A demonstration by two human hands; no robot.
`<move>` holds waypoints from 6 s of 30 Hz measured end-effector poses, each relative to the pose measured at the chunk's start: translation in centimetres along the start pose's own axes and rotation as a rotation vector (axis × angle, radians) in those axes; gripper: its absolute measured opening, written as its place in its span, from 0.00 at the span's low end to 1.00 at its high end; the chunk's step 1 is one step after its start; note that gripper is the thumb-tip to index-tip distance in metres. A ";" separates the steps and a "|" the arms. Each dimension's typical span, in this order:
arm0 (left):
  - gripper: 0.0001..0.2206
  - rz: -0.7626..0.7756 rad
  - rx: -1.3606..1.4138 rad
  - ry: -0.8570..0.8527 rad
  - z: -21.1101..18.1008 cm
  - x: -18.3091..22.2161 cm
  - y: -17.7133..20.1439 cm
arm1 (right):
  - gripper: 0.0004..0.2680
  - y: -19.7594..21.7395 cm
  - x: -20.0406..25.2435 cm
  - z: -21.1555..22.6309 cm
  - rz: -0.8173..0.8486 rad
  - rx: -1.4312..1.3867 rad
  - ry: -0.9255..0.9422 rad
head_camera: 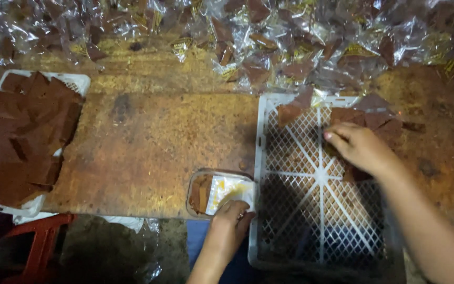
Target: Packing flat brown food items into individual plastic bags at a production table.
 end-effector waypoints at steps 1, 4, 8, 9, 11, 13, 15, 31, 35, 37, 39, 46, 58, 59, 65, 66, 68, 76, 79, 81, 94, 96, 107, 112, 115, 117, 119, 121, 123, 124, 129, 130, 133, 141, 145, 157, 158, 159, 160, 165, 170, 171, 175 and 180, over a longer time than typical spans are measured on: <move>0.03 -0.026 0.044 0.006 0.0 -0.2 0.5 | 0.13 0.1 -0.9 -2.3 0.166 -0.020 -0.400; 0.04 -0.015 0.095 0.083 0.9 0.1 0.1 | 0.22 -0.5 -0.5 -12.4 0.278 0.157 -0.730; 0.05 0.041 0.177 0.184 2.9 0.2 -1.3 | 0.28 -1.2 -0.4 -14.3 0.269 0.305 -0.728; 0.05 0.045 0.176 0.182 3.0 0.3 -1.4 | 0.28 -1.9 -0.3 -13.7 0.267 0.303 -0.731; 0.03 -0.138 0.168 0.060 2.7 0.0 -0.8 | 0.27 -2.8 0.2 -12.6 0.327 0.378 -0.715; 0.03 -0.137 0.167 0.038 2.3 -0.4 -0.6 | 0.25 -5.5 1.3 -10.6 0.325 0.375 -0.688; 0.03 -0.133 0.173 0.024 2.0 -0.6 -0.7 | 0.23 -7.6 2.8 -6.3 0.334 0.372 -0.663; 0.13 -0.135 0.440 0.231 6.0 -0.2 -2.5 | 0.13 -7.9 12.6 -4.5 0.091 -0.145 -0.405; 0.32 0.062 0.184 -0.022 0.7 -2.5 -1.7 | 0.13 -6.6 12.3 2.0 -0.322 -0.344 -0.140; 0.28 0.089 0.199 -0.037 -1.7 -3.4 -1.3 | 0.11 -10.4 11.9 5.5 -0.310 -0.324 -0.085; 0.25 0.101 0.210 -0.059 -3.7 -4.4 -0.5 | 0.11 -12.2 10.7 8.1 -0.300 -0.297 -0.014; 0.15 0.202 0.270 -0.197 -7.6 -2.7 -2.6 | 0.26 -14.4 8.8 3.8 0.017 -0.600 -0.354; 0.07 -0.055 -0.198 -0.088 3.3 -1.2 -2.4 | 0.19 -6.4 3.4 4.9 -0.060 -0.672 -0.413; 0.10 -0.116 -0.213 -0.077 4.0 -1.0 -2.7 | 0.22 -9.2 3.0 4.1 0.163 -0.530 -0.637; 0.06 -0.107 -0.007 0.013 5.2 -1.2 -1.6 | 0.25 -19.0 7.1 1.7 0.179 -0.007 -0.369; 0.06 -0.104 -0.006 0.012 5.4 -1.1 -1.9 | 0.25 -17.7 6.8 2.6 0.179 -0.008 -0.372; 0.04 -0.066 0.189 0.199 6.8 -1.0 -2.9 | 0.25 -15.6 7.0 3.1 0.233 -0.199 -0.702; 0.18 -0.188 0.091 -0.102 6.0 -1.8 -3.1 | 0.07 -15.4 7.3 -0.3 0.234 -0.146 -0.553; 0.29 -0.047 0.076 0.048 6.8 -2.3 -3.4 | 0.05 -13.7 6.5 0.9 -0.025 -0.368 -0.392; 0.34 0.034 0.088 0.115 6.5 -2.6 -2.9 | 0.07 -12.4 6.0 4.0 -0.162 -0.574 -0.288; 0.37 -0.042 -0.037 -0.033 -2.3 -2.6 -0.7 | 0.10 -8.7 4.4 13.0 0.282 -0.384 0.309; 0.39 -0.061 -0.031 -0.103 -6.8 -3.4 0.6 | 0.11 -7.1 3.7 14.9 0.322 -0.400 0.336; 0.17 0.155 -0.071 0.169 0.7 -1.9 -1.3 | 0.35 1.3 7.5 7.2 -0.313 -0.639 0.149; 0.03 0.112 -0.182 0.090 -0.8 -1.0 0.0 | 0.21 -4.7 6.9 8.5 0.257 -0.238 -0.286; 0.05 0.015 -0.094 0.085 0.2 -1.1 0.5 | 0.30 -15.1 9.1 4.1 0.580 -0.025 -0.283; 0.08 0.005 -0.034 0.141 2.1 -0.7 0.2 | 0.34 -17.0 11.2 2.5 0.494 0.089 -0.064; 0.08 -0.072 0.080 0.124 3.5 -0.2 0.2 | 0.23 -15.1 12.1 2.2 0.630 -0.093 -0.418; 0.07 -0.111 0.092 0.080 2.3 -0.4 0.7 | 0.25 -11.4 10.5 3.7 0.492 -0.200 -0.498; 0.06 -0.139 0.100 0.042 1.4 -0.3 0.8 | 0.27 -9.9 10.6 3.7 0.354 -0.314 -0.583; 0.11 -0.150 0.134 -0.025 0.9 -0.7 0.6 | 0.18 -9.2 10.5 3.5 0.151 -0.511 -0.427; 0.22 -0.014 0.114 -0.041 -3.0 -2.6 0.2 | 0.11 -9.5 10.6 5.9 -0.260 -0.471 0.009; 0.22 0.072 0.109 -0.017 -3.5 -3.1 -0.2 | 0.13 -9.1 9.1 8.6 -0.085 -0.513 0.096; 0.25 0.093 0.087 -0.038 -5.4 -3.9 0.0 | 0.16 -9.3 7.6 10.8 0.170 -0.509 0.048; 0.20 0.191 0.258 -0.336 -9.7 -2.5 -1.4 | 0.27 -10.1 7.8 5.3 0.451 -0.329 -0.464; 0.17 0.171 0.166 0.050 -3.6 -2.1 -0.8 | 0.17 -5.5 6.6 5.1 0.077 -0.285 -0.302; 0.07 -0.082 0.025 0.058 0.8 -0.4 1.0 | 0.05 -18.3 9.2 6.0 0.215 -0.277 -0.083; 0.07 -0.090 0.084 0.139 1.6 0.1 0.6 | 0.15 -20.8 10.9 3.2 0.269 -0.209 -0.221; 0.07 -0.082 0.085 0.134 1.2 -0.3 0.8 | 0.15 -18.2 9.9 4.4 0.264 -0.210 -0.229; 0.08 -0.099 0.098 0.077 0.4 -0.5 0.9 | 0.10 -15.5 9.2 5.5 0.203 -0.313 -0.248; 0.22 0.075 0.126 0.160 -1.8 -1.0 -0.4 | 0.05 -9.3 9.4 12.0 -0.199 -0.520 0.125; 0.26 0.237 0.519 0.695 -8.0 -3.6 1.0 | 0.24 -14.1 9.2 8.7 0.007 -0.504 0.019; 0.26 0.228 0.526 0.696 -7.8 -3.0 0.1 | 0.24 -13.8 8.2 8.6 0.016 -0.501 0.026; 0.21 0.389 0.563 0.191 -8.2 -2.8 -2.5 | 0.11 -15.0 6.9 4.5 -0.052 -1.400 -0.973; 0.10 -0.093 -0.009 -0.139 -0.7 -2.8 -1.6 | 0.10 -8.3 7.2 2.2 0.154 -0.442 -0.558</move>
Point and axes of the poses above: each hand's wrist, its own x-axis away from the middle knuckle, its own y-axis out of the back of the hand, z = x × y, the point moved 5 cm from there along -x, towards the middle knuckle, and after that the axes turned 9 degrees about z, right-handed, at the moved point
